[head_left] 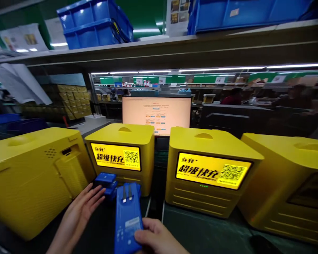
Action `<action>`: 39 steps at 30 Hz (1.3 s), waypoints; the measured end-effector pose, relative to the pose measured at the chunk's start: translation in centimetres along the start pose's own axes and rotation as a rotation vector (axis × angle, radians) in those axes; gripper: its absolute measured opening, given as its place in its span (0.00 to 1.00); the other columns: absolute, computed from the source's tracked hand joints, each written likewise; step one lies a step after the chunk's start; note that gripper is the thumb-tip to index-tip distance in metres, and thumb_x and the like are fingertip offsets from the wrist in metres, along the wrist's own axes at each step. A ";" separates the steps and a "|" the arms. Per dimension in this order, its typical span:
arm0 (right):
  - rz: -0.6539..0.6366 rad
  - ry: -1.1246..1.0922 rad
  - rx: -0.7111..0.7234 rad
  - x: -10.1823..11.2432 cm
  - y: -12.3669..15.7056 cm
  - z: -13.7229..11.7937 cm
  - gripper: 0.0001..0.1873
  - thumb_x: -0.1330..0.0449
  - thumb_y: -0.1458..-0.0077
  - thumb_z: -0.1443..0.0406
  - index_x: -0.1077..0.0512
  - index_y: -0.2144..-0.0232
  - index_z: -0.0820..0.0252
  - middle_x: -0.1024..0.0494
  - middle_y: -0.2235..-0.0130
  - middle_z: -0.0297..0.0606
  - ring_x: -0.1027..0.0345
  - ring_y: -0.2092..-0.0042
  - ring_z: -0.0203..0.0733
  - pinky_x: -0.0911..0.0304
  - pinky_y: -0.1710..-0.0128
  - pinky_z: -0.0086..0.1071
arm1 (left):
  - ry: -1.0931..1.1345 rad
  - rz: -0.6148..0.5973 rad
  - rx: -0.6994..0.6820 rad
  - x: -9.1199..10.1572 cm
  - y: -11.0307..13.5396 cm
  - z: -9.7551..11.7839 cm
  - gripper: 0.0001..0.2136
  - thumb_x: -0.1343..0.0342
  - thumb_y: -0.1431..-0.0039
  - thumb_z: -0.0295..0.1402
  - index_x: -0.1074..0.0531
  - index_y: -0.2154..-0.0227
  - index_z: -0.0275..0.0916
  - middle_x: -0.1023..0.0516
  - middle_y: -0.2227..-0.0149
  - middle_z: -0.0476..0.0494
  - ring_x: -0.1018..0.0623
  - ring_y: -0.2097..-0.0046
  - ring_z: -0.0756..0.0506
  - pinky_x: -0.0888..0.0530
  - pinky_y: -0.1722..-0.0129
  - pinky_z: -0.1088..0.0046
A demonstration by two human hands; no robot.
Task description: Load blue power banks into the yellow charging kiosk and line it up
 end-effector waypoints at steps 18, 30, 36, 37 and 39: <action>0.156 -0.216 0.145 -4.5 -4.4 0.8 0.39 0.30 0.69 0.47 0.34 0.61 0.69 0.22 0.72 0.47 0.28 0.78 0.40 0.36 0.83 0.21 | -0.387 -0.089 -0.068 -0.2 3.8 -4.9 0.22 0.35 0.71 0.39 0.28 0.68 0.39 0.22 0.69 0.45 0.24 0.62 0.37 0.26 0.59 0.65; 0.274 -0.322 0.246 -3.4 -5.6 -0.6 0.39 0.27 0.71 0.53 0.36 0.58 0.66 0.22 0.66 0.45 0.25 0.67 0.45 0.29 0.69 0.30 | -0.561 -0.193 -0.171 -1.8 3.8 -6.8 0.19 0.42 0.61 0.43 0.29 0.66 0.38 0.23 0.61 0.40 0.26 0.55 0.36 0.30 0.52 0.61; 0.470 -0.282 0.467 1.1 -4.2 -1.8 0.38 0.28 0.70 0.58 0.36 0.55 0.58 0.26 0.56 0.41 0.33 0.49 0.47 0.39 0.48 0.35 | -1.037 -0.417 -0.598 -4.6 3.8 -5.8 0.10 0.56 0.38 0.38 0.32 0.61 0.41 0.28 0.60 0.43 0.29 0.56 0.43 0.31 0.56 0.65; 0.489 -0.186 0.469 2.6 -3.0 -1.2 0.37 0.28 0.69 0.56 0.35 0.55 0.58 0.25 0.57 0.43 0.32 0.51 0.49 0.37 0.50 0.38 | -1.103 -0.443 -0.678 -5.2 3.6 -5.5 0.10 0.57 0.37 0.36 0.32 0.61 0.41 0.29 0.60 0.43 0.29 0.56 0.42 0.32 0.56 0.64; 0.545 0.004 0.446 6.1 -0.2 0.3 0.35 0.29 0.69 0.53 0.32 0.58 0.59 0.23 0.61 0.44 0.29 0.57 0.51 0.34 0.57 0.39 | -1.248 -0.497 -0.789 -6.2 3.2 -5.2 0.09 0.58 0.37 0.33 0.33 0.62 0.40 0.30 0.61 0.43 0.30 0.57 0.42 0.33 0.57 0.63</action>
Point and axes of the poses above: each hand's wrist, its own y-axis away from the middle knuckle, its own x-axis out of the back of the hand, z = x × y, the point moved 1 cm from there along -y, towards the middle knuckle
